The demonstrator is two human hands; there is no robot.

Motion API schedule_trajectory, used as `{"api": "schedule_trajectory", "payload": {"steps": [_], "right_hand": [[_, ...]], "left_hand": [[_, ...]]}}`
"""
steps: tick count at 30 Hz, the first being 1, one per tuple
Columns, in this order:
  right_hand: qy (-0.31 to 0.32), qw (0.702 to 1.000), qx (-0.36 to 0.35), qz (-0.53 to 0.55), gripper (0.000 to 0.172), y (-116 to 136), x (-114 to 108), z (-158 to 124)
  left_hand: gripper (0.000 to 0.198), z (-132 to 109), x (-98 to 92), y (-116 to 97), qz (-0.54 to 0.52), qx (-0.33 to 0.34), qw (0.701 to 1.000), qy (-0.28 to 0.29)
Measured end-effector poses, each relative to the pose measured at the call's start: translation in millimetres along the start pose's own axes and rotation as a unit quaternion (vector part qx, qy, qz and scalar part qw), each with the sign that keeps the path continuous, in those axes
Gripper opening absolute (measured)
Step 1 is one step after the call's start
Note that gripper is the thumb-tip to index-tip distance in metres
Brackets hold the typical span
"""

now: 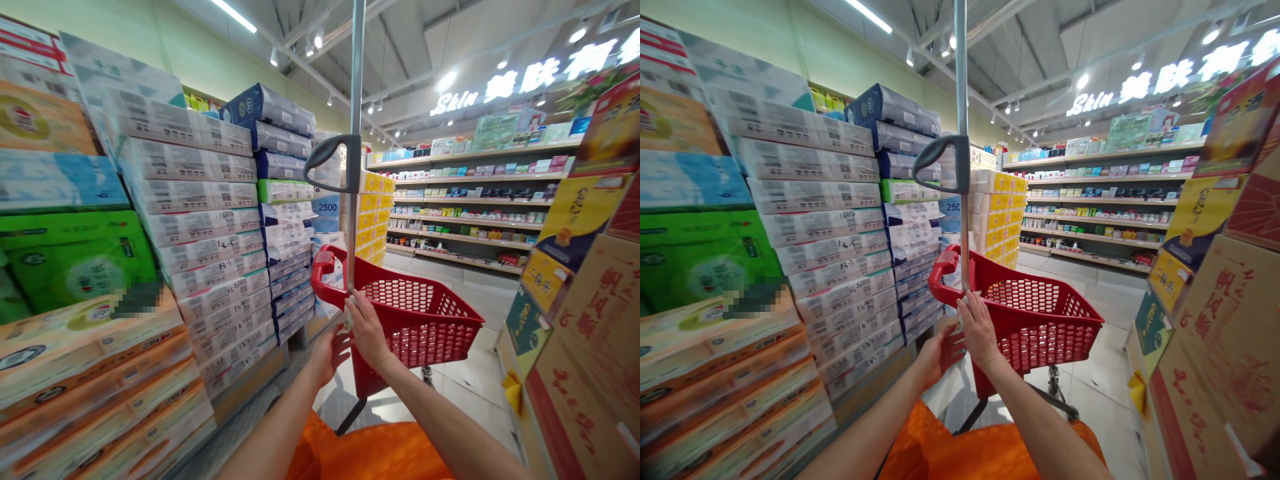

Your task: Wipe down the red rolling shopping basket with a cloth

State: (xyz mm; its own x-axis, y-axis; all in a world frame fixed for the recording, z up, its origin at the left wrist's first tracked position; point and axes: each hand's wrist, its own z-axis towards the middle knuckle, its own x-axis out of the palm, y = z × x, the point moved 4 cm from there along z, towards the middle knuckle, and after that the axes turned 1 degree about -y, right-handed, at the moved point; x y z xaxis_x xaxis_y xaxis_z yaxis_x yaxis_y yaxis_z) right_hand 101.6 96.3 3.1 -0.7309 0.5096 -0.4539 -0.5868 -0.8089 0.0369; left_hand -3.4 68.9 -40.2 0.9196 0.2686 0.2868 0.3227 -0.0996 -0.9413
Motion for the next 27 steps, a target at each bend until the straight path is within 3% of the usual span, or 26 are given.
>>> {"api": "schedule_trajectory", "payload": {"steps": [3,6,8,11,14,20,22,25,27], "right_hand": [[0.019,0.998,0.041,0.032,0.051,9,2,-20],[0.033,0.999,0.024,-0.029,0.047,14,1,-46],[0.030,0.998,-0.020,-0.054,0.042,13,-3,-43],[0.003,0.996,-0.064,-0.066,0.038,4,-8,-12],[0.001,0.994,-0.067,-0.081,0.039,-9,-1,1],[0.071,0.987,-0.127,-0.068,0.036,-12,22,-80],[0.075,0.989,-0.111,-0.068,0.037,-12,16,-82],[0.052,0.994,-0.064,-0.075,0.041,-14,0,-46],[0.039,0.994,-0.050,-0.085,0.041,-17,-5,-27]], "left_hand": [[0.019,-4,17.2,-4,-0.167,-0.037,0.984,0.039],[0.010,-9,21.9,1,-0.174,-0.035,0.984,0.030],[0.014,-9,21.4,4,-0.151,-0.016,0.988,0.036],[0.026,0,10.9,-1,-0.003,0.043,0.999,0.011],[0.031,11,-12.7,-9,0.166,0.113,0.977,-0.073],[0.038,13,-56.0,5,0.283,0.115,0.944,-0.122],[0.041,10,-54.9,6,0.365,0.140,0.913,-0.111],[0.047,6,-38.7,0,0.496,0.195,0.842,-0.082],[0.051,3,-27.4,-5,0.529,0.209,0.820,-0.068]]}}
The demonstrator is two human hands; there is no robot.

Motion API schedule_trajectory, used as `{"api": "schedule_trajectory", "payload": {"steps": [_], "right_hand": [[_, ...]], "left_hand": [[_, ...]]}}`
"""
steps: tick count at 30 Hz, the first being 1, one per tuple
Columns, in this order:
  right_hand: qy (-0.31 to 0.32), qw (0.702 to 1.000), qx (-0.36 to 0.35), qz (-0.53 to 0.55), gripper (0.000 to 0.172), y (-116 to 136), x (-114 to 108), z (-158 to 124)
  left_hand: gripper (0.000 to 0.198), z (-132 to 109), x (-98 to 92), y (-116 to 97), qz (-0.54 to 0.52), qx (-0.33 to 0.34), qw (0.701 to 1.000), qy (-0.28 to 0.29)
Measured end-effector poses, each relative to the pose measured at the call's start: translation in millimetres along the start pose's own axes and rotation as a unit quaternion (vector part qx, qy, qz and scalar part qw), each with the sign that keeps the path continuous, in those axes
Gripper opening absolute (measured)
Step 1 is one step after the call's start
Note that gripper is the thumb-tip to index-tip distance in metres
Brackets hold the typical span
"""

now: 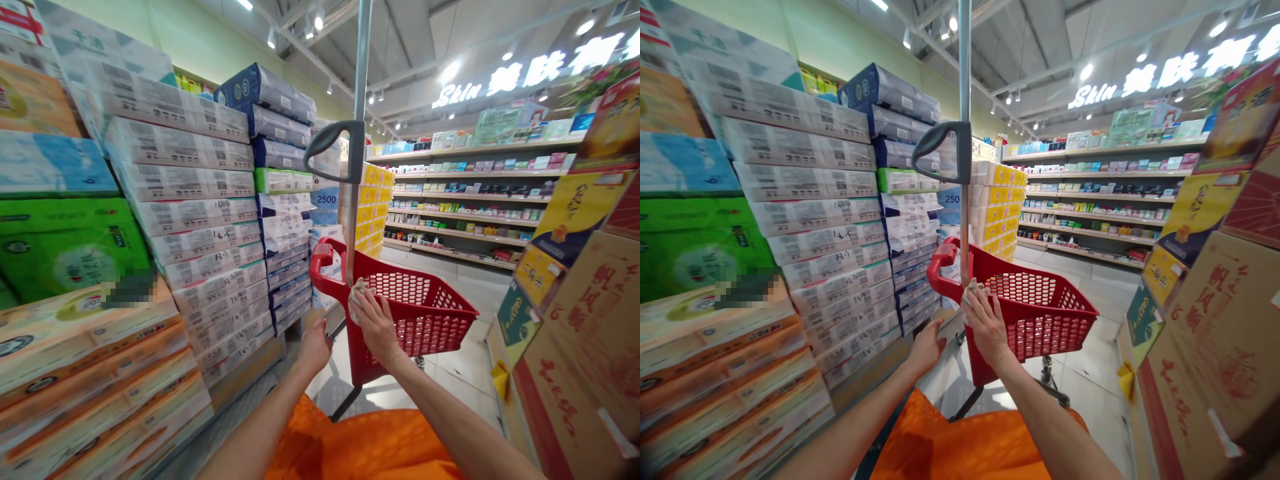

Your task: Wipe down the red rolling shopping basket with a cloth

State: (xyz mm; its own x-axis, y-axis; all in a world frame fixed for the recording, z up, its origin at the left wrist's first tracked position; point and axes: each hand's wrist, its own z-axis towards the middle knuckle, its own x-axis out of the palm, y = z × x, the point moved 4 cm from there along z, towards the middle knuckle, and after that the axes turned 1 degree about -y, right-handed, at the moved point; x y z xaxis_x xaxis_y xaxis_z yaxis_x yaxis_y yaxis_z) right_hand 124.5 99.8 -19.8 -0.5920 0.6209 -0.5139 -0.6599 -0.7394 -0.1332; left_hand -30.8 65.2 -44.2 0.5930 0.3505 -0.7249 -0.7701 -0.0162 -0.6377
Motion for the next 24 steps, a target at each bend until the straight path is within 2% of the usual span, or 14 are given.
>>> {"api": "schedule_trajectory", "payload": {"steps": [2,4,6,7,9,11,14,16,18,22,24], "right_hand": [[0.003,1.000,-0.021,-0.001,0.040,1,3,-3],[0.006,0.999,-0.053,0.009,0.038,7,7,-17],[-0.009,0.999,-0.043,0.015,0.037,8,5,-19],[-0.021,0.999,-0.025,0.011,0.037,5,0,-8],[-0.062,0.998,0.011,-0.002,0.038,-3,-21,41],[-0.111,0.994,0.014,-0.016,0.039,-13,-52,115],[-0.125,0.990,0.005,-0.069,0.039,-29,-87,217],[-0.100,0.990,-0.029,-0.090,0.039,-35,-89,245],[-0.068,0.989,-0.082,-0.098,0.039,-34,-76,232],[-0.006,0.977,-0.192,-0.089,0.042,-17,-33,149],[0.012,0.976,-0.198,-0.089,0.044,-13,-24,127]], "left_hand": [[0.052,-1,-2.3,-10,0.030,0.016,0.999,0.009],[0.051,-1,-10.3,-19,0.074,0.052,0.996,-0.005],[0.050,3,-25.9,-29,0.107,0.098,0.988,-0.059],[0.051,6,-36.0,-35,0.119,0.121,0.981,-0.094],[0.054,17,-56.6,-49,0.145,0.149,0.967,-0.151],[0.058,30,-73.3,-62,0.175,0.150,0.959,-0.162],[0.061,46,-85.0,-74,0.226,0.131,0.960,-0.101],[0.062,50,-85.6,-76,0.252,0.141,0.956,-0.050],[0.064,50,-84.7,-73,0.266,0.156,0.951,-0.024],[0.069,47,-83.4,-66,0.270,0.151,0.951,-0.021],[0.070,46,-82.0,-65,0.270,0.153,0.950,-0.023]]}}
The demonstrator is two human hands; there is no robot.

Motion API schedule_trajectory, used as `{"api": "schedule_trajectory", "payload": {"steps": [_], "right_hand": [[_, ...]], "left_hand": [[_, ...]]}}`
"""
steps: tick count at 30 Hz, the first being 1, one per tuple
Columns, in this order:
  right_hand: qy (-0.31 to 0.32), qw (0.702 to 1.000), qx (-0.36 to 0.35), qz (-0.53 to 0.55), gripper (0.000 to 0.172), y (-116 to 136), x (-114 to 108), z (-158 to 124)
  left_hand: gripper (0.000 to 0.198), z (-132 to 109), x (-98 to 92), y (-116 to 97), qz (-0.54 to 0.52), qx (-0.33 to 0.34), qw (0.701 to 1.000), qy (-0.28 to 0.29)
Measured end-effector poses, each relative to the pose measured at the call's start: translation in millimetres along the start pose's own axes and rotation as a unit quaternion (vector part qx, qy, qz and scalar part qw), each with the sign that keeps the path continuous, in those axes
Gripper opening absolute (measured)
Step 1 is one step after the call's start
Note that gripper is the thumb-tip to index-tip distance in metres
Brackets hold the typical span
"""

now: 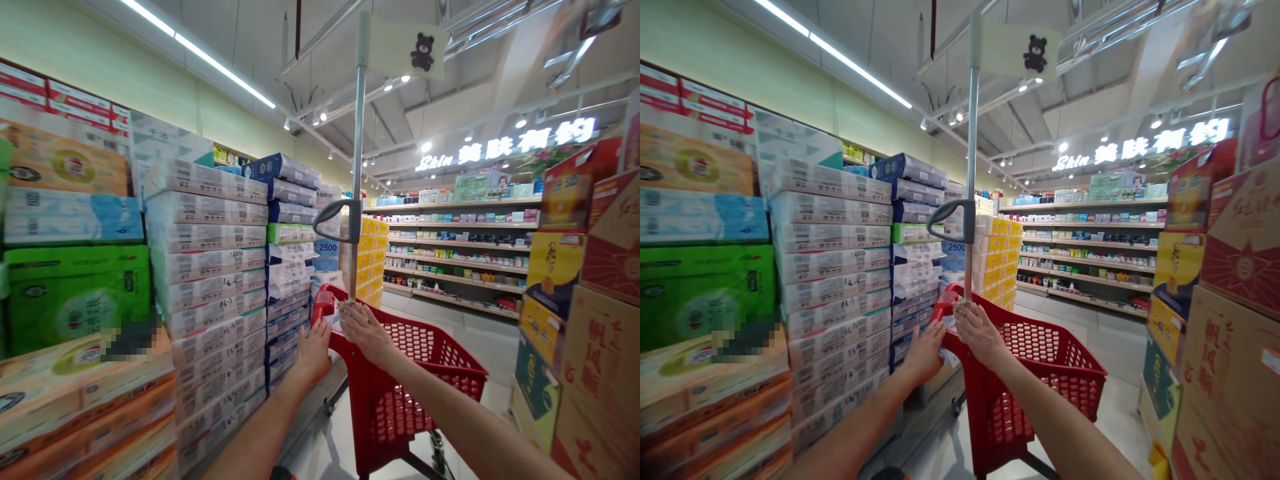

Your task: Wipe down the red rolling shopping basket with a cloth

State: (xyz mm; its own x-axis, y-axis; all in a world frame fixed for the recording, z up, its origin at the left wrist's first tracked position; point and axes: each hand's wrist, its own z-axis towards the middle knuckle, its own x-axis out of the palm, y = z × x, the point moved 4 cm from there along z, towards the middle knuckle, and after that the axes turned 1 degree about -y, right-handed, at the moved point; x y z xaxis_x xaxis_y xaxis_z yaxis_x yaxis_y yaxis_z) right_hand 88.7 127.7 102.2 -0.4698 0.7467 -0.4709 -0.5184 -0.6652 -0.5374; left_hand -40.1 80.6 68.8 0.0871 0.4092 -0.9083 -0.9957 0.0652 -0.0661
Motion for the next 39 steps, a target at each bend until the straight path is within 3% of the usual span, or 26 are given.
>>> {"api": "schedule_trajectory", "payload": {"steps": [5,7,11,13,15,19,23,26,28,31,33,35,39], "right_hand": [[-0.023,0.996,0.086,0.000,0.042,-25,-13,28],[-0.032,0.995,0.089,0.004,0.041,-28,-13,29],[-0.022,0.998,0.040,0.031,0.040,12,5,-18],[-0.019,0.996,0.073,0.043,0.039,33,16,-43],[-0.013,0.986,0.162,0.047,0.037,43,25,-58],[0.050,0.935,0.346,0.051,0.035,28,37,-87],[0.137,0.890,0.431,0.052,0.037,-5,37,-148],[0.154,0.848,0.506,0.037,0.037,-16,31,-180],[0.136,0.860,0.489,0.063,0.039,-6,31,-170],[0.078,0.904,0.405,0.108,0.043,20,35,-128],[0.062,0.919,0.372,0.114,0.044,28,37,-113],[0.085,0.917,0.375,0.108,0.045,26,40,-119],[0.165,0.880,0.439,0.076,0.046,1,45,-158]], "left_hand": [[0.070,1,4.6,-2,0.007,-0.005,1.000,0.010],[0.070,1,6.2,-3,0.012,-0.003,1.000,0.007],[0.068,0,7.0,-2,0.028,0.003,1.000,-0.001],[0.065,-1,5.9,-5,0.044,0.002,0.999,-0.008],[0.060,-1,4.5,-9,0.065,0.003,0.998,-0.023],[0.054,-1,7.4,-24,0.095,0.041,0.993,-0.049],[0.056,0,15.7,-27,0.097,0.044,0.993,-0.058],[0.057,-1,19.4,-28,0.097,0.043,0.992,-0.072],[0.058,-3,20.0,-30,0.097,0.039,0.991,-0.081],[0.058,-4,18.5,-29,0.096,0.050,0.991,-0.081],[0.056,-1,15.5,-23,0.092,0.052,0.991,-0.078],[0.054,4,11.1,-9,0.082,0.016,0.993,-0.079],[0.048,14,6.3,13,0.063,-0.026,0.995,-0.073]]}}
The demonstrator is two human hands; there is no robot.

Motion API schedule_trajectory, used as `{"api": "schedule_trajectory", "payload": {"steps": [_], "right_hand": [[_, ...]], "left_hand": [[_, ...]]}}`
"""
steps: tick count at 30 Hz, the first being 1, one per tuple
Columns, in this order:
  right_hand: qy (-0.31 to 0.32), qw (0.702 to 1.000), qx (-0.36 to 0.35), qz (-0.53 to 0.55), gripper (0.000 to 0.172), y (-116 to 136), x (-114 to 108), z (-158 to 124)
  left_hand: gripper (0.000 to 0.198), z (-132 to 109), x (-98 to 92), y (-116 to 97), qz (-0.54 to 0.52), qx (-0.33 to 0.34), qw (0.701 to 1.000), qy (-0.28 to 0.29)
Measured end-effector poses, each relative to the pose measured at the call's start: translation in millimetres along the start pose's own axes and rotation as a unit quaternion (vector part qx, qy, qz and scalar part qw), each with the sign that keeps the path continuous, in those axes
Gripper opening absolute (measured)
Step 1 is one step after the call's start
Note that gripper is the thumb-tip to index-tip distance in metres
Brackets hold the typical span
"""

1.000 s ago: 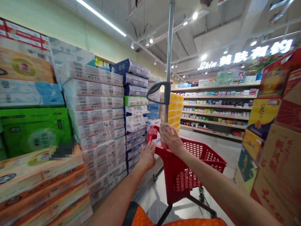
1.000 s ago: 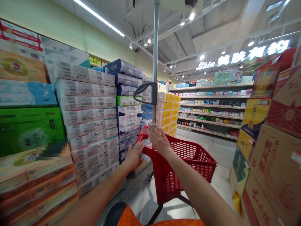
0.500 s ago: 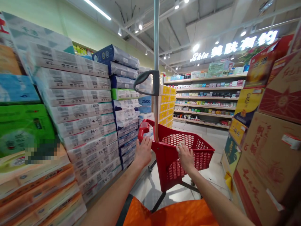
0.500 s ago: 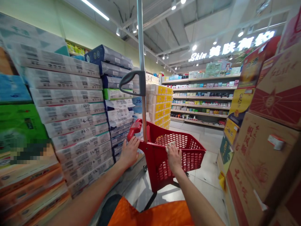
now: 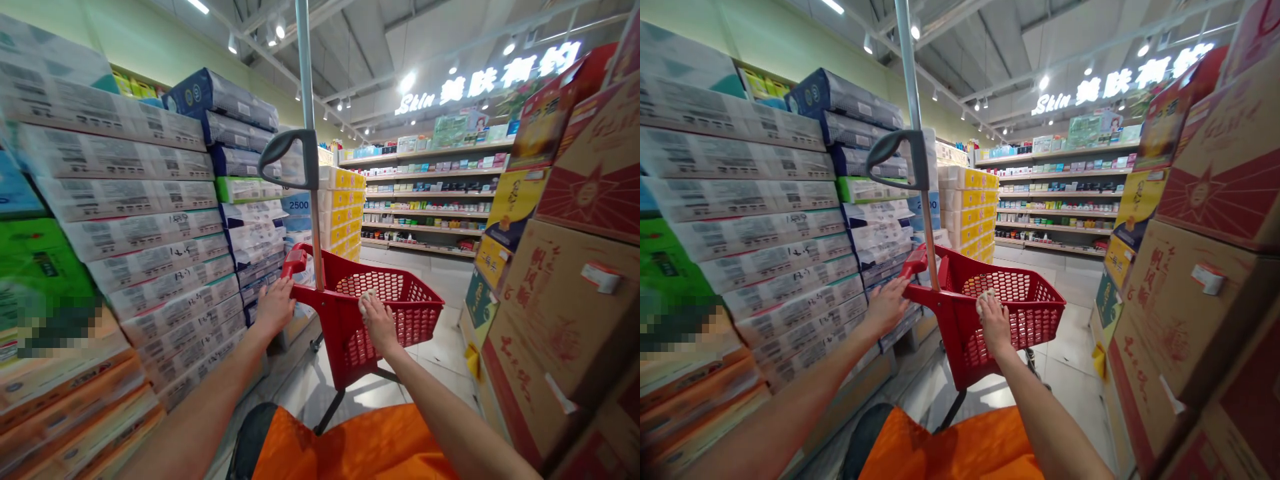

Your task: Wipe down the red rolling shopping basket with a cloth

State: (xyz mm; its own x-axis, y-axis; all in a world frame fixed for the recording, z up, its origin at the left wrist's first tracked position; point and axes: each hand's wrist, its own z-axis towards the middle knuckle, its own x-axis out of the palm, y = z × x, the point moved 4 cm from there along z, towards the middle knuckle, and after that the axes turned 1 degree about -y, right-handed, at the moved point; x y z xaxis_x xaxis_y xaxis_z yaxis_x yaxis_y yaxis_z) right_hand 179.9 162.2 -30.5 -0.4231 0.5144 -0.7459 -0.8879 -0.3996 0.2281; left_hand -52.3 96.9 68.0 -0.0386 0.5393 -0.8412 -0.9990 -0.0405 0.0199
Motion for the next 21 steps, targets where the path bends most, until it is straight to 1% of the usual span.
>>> {"api": "schedule_trajectory", "payload": {"steps": [2,4,7,10,12,14,17,19,21], "right_hand": [[0.016,1.000,0.021,0.001,0.046,-14,2,4],[0.018,0.999,0.042,0.023,0.044,-20,4,13],[0.000,0.995,0.080,0.061,0.038,-26,2,23],[-0.037,0.986,0.104,0.123,0.036,-29,-7,21],[-0.078,0.973,0.093,0.198,0.036,-26,-19,12],[-0.129,0.950,0.073,0.275,0.038,-19,-37,-2],[-0.194,0.915,0.074,0.346,0.039,-14,-69,-18],[-0.212,0.901,0.071,0.373,0.037,-16,-90,-21],[-0.203,0.897,0.061,0.387,0.033,-19,-108,-18]], "left_hand": [[0.046,1,-0.6,-1,-0.005,0.008,1.000,-0.010],[0.046,-3,-3.0,-8,-0.012,0.007,0.999,-0.029],[0.047,-13,-9.5,-28,-0.033,0.022,0.998,-0.054],[0.047,-25,-17.9,-57,-0.064,0.057,0.994,-0.071],[0.045,-32,-23.4,-81,-0.089,0.092,0.989,-0.076],[0.043,-35,-28.8,-104,-0.119,0.133,0.981,-0.076],[0.043,-30,-35.1,-130,-0.179,0.198,0.962,-0.062],[0.044,-18,-35.6,-135,-0.214,0.216,0.952,-0.041],[0.045,-2,-30.0,-132,-0.214,0.195,0.957,-0.004]]}}
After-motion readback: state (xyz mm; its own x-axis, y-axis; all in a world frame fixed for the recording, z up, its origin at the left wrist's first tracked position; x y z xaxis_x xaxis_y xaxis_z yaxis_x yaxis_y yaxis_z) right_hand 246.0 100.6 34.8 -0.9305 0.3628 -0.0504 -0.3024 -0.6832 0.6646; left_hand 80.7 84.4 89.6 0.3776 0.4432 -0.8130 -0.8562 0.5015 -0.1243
